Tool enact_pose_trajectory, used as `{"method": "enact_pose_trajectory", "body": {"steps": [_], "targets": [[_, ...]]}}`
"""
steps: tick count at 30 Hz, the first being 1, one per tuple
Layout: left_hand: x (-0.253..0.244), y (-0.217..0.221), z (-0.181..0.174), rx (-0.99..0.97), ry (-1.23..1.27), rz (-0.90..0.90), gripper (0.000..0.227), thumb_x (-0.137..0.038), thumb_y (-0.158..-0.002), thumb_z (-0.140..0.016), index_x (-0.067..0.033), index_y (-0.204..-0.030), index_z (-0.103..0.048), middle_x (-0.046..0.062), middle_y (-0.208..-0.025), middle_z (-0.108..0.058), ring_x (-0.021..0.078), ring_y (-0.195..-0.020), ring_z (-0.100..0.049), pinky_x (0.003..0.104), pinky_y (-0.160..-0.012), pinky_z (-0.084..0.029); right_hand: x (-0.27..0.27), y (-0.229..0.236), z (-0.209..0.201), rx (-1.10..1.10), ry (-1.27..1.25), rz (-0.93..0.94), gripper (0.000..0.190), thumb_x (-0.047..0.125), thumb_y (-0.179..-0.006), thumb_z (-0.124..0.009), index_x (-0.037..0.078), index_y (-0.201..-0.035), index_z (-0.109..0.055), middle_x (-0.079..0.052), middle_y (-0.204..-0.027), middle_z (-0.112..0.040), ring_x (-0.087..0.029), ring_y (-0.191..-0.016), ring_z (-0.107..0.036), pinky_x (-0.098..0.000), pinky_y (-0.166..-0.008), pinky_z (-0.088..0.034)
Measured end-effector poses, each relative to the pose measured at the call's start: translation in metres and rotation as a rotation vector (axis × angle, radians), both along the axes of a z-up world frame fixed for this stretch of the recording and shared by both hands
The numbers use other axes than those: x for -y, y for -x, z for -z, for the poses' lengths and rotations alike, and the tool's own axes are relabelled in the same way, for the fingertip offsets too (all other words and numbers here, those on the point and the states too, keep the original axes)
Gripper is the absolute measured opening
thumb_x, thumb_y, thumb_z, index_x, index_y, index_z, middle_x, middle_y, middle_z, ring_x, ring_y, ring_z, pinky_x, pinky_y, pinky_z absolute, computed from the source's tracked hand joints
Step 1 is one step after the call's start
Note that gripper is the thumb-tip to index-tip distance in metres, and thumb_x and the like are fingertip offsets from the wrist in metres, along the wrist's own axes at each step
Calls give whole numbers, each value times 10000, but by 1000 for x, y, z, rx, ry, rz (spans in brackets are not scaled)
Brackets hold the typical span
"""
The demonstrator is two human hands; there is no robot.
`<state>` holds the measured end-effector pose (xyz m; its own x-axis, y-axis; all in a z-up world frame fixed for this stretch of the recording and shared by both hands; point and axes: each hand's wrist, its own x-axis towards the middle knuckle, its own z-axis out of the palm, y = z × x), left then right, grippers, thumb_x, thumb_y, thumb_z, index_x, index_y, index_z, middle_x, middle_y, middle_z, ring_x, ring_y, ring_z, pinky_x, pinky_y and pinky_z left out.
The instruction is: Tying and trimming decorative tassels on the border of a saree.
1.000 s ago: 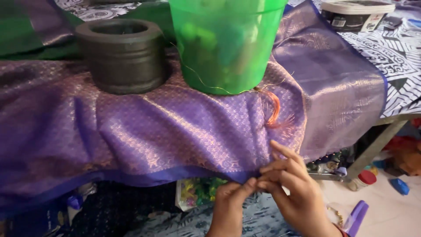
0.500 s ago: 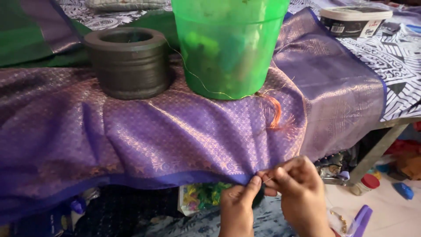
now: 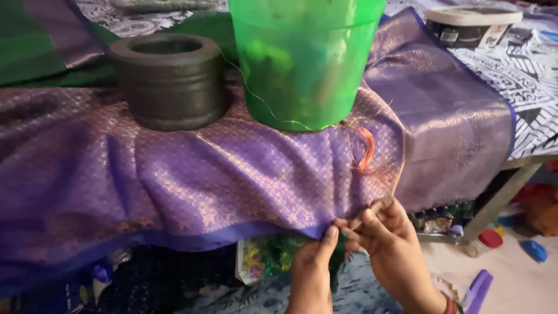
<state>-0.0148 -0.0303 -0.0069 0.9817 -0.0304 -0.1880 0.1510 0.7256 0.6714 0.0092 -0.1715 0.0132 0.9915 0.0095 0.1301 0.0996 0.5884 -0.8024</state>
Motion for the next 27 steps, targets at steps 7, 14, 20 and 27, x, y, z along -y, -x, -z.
{"method": "enact_pose_trajectory", "body": {"steps": [7, 14, 20, 27], "targets": [[-8, -6, 5, -77, -107, 144, 317, -237, -919, -711, 65, -931, -808, 104, -862, -806, 144, -747, -670, 308, -742, -516, 20, 1, -88, 335, 338, 195, 35, -7, -1022, -546, 7, -990, -544, -184, -921, -716, -348, -945, -763, -492, -890, -658], [-10, -2, -18, -43, -101, 72, 216, -207, -887, -696, -18, -915, -797, 123, -904, -819, 120, -818, -712, 289, -796, -539, 52, 4, -141, 580, 362, 267, 138, -41, -1185, -528, -4, -1053, -512, -194, -955, -683, -325, -968, -732, -512, -962, -603], [-11, -11, 14, -54, -252, 72, 265, -230, -917, -687, -14, -804, -791, 121, -907, -844, 128, -710, -578, 280, -666, -447, 61, 14, -135, 552, 325, 457, 138, 16, -1241, -521, -16, -1106, -514, -158, -966, -667, -329, -1010, -736, -472, -1024, -618], [-22, 1, 26, 461, -636, -77, 134, -132, -940, -710, -31, -923, -795, 83, -913, -793, 175, -861, -728, 329, -817, -560, 149, 5, -83, 502, 373, 262, 301, 248, -1196, -452, 37, -1087, -638, -158, -1085, -723, -276, -1046, -741, -464, -858, -627]]}}
